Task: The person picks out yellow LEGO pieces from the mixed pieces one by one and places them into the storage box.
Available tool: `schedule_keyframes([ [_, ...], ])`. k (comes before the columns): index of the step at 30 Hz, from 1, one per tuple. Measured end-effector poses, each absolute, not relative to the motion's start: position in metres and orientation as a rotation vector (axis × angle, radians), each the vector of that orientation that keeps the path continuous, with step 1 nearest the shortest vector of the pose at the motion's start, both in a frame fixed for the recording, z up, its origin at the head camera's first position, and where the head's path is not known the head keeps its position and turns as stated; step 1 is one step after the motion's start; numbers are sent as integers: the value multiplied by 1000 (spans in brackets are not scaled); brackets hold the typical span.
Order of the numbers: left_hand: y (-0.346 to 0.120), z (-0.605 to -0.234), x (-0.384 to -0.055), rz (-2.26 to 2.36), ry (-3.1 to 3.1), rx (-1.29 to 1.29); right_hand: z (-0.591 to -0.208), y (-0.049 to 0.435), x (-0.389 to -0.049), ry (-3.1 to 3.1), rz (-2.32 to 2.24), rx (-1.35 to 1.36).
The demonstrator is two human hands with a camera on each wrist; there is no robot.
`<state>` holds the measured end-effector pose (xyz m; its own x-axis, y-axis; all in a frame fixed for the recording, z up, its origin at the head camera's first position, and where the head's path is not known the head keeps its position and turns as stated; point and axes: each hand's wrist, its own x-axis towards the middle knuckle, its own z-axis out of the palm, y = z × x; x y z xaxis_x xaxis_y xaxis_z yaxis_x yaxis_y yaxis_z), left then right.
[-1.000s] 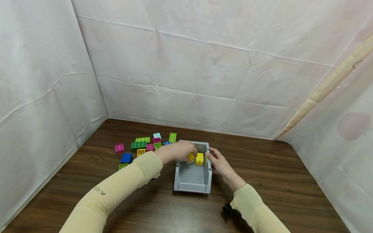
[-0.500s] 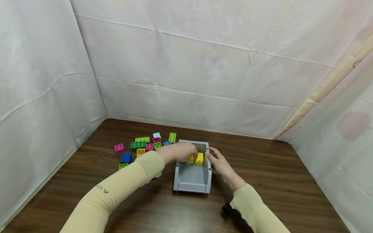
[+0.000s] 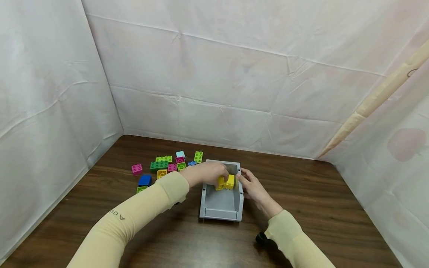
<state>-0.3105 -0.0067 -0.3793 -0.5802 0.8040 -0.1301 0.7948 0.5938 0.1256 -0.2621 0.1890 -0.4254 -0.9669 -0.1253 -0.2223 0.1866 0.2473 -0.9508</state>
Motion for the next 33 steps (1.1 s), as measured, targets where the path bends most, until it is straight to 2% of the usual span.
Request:
schedule_keyframes([
  [23,-42,-331,-295,134,2814,1374,-426,190,-266,2270,-1760,26],
  [33,-62,-324,-286,166,2940,1322,-426,189,-265,2275,-1776,41],
])
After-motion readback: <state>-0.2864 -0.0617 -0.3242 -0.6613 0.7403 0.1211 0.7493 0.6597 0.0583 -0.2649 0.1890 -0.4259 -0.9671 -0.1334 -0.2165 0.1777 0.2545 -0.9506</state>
